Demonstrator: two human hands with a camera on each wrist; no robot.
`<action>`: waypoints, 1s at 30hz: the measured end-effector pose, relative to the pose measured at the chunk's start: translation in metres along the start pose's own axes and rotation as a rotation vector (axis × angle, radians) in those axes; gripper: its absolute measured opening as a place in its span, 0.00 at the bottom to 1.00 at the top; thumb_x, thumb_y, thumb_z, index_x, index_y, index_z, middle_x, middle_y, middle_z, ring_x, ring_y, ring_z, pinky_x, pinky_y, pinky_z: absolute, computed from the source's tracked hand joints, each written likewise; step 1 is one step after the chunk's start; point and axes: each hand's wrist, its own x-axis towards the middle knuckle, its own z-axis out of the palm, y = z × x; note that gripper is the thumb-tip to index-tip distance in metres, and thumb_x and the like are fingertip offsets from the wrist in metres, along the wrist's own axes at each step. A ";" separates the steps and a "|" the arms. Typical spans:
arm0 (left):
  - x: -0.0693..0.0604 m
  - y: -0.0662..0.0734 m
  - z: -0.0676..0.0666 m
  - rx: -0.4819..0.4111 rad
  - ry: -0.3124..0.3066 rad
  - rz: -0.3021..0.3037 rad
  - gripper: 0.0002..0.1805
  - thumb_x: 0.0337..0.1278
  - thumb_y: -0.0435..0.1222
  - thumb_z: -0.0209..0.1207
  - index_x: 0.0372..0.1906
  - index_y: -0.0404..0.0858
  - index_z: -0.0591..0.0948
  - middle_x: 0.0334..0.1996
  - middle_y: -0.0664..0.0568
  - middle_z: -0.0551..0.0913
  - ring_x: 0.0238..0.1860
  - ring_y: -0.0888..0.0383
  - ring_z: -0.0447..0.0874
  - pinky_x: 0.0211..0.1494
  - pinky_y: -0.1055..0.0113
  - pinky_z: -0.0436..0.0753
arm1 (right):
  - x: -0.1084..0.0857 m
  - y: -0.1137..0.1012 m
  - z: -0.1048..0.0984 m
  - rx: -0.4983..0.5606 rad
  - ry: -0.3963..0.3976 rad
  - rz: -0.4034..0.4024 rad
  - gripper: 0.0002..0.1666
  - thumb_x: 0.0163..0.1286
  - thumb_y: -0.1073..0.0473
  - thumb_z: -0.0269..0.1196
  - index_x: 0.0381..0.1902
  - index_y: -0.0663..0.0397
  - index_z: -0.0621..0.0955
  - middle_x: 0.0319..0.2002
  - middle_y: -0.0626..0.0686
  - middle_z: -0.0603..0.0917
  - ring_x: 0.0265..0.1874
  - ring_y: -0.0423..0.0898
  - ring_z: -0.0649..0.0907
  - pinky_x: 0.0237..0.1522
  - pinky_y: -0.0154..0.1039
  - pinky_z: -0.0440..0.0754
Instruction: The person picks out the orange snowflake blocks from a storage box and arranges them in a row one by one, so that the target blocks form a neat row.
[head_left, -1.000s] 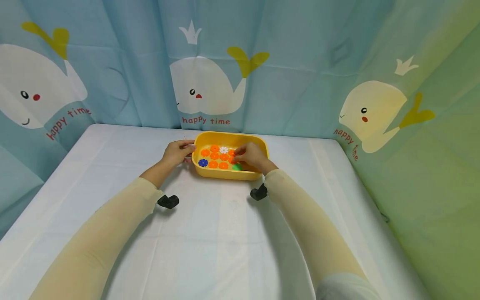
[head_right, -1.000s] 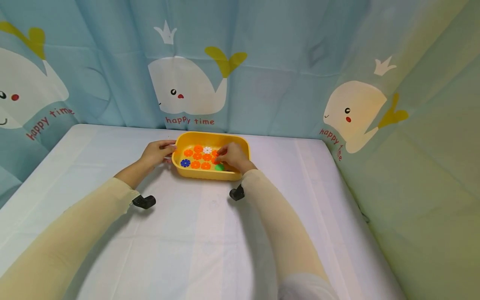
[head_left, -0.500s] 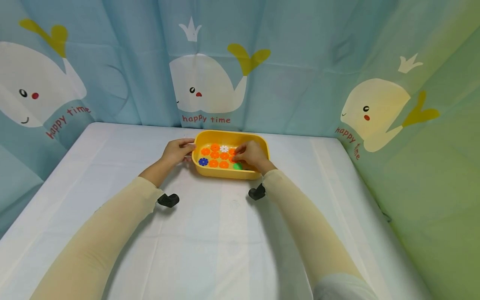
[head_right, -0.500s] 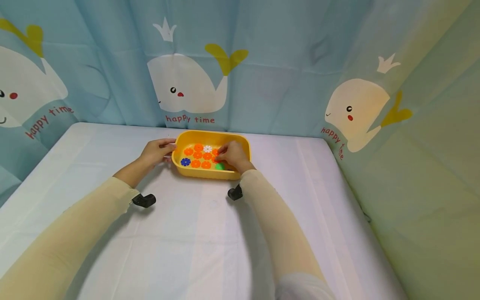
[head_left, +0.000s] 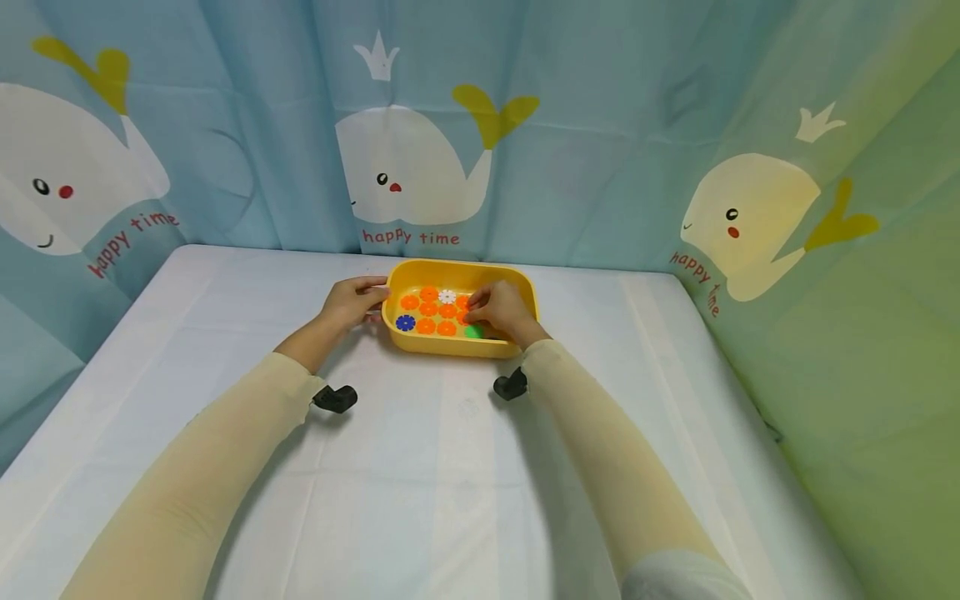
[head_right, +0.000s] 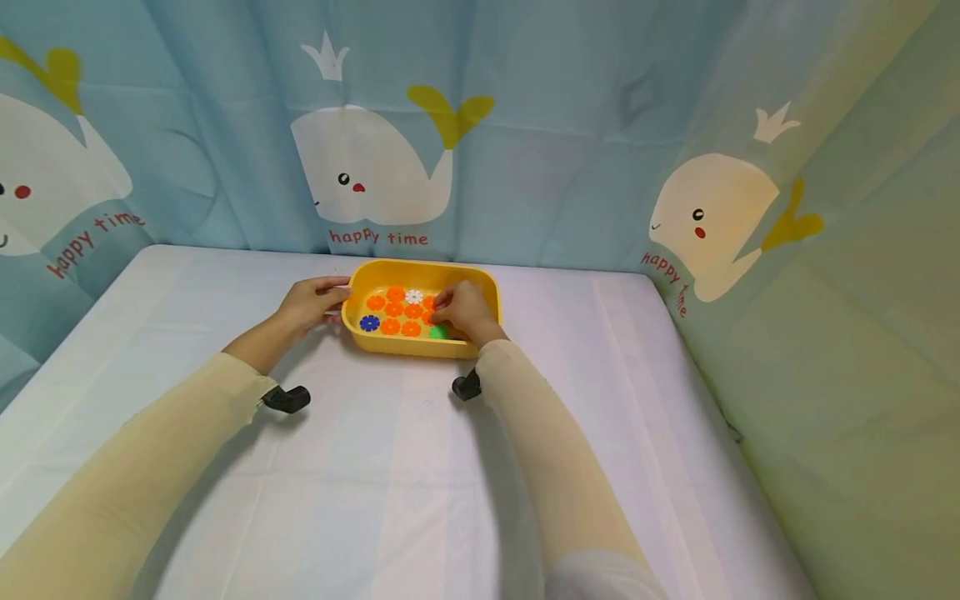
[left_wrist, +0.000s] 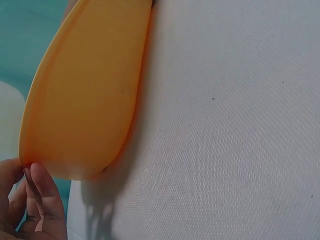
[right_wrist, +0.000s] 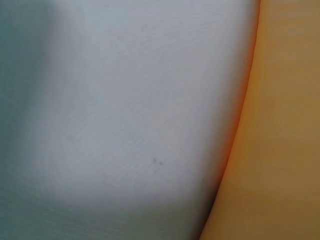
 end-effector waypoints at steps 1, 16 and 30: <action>0.000 0.000 0.000 -0.004 0.000 -0.004 0.25 0.71 0.43 0.56 0.69 0.44 0.72 0.55 0.45 0.78 0.37 0.61 0.81 0.42 0.71 0.84 | 0.000 0.000 0.000 -0.001 -0.002 0.000 0.13 0.56 0.64 0.74 0.39 0.61 0.84 0.35 0.56 0.84 0.32 0.47 0.79 0.30 0.29 0.80; 0.002 0.000 -0.001 -0.019 -0.001 -0.032 0.25 0.70 0.43 0.56 0.69 0.45 0.73 0.55 0.46 0.78 0.33 0.63 0.81 0.39 0.73 0.83 | 0.001 -0.002 0.000 0.000 -0.013 -0.004 0.13 0.56 0.64 0.74 0.39 0.61 0.84 0.36 0.56 0.83 0.34 0.48 0.79 0.33 0.29 0.80; 0.002 0.006 -0.001 -0.120 -0.004 -0.130 0.25 0.68 0.42 0.58 0.68 0.47 0.73 0.60 0.48 0.75 0.48 0.58 0.80 0.54 0.66 0.83 | -0.004 -0.004 0.000 0.005 -0.003 -0.020 0.14 0.58 0.66 0.73 0.41 0.62 0.82 0.37 0.56 0.82 0.36 0.49 0.78 0.34 0.29 0.80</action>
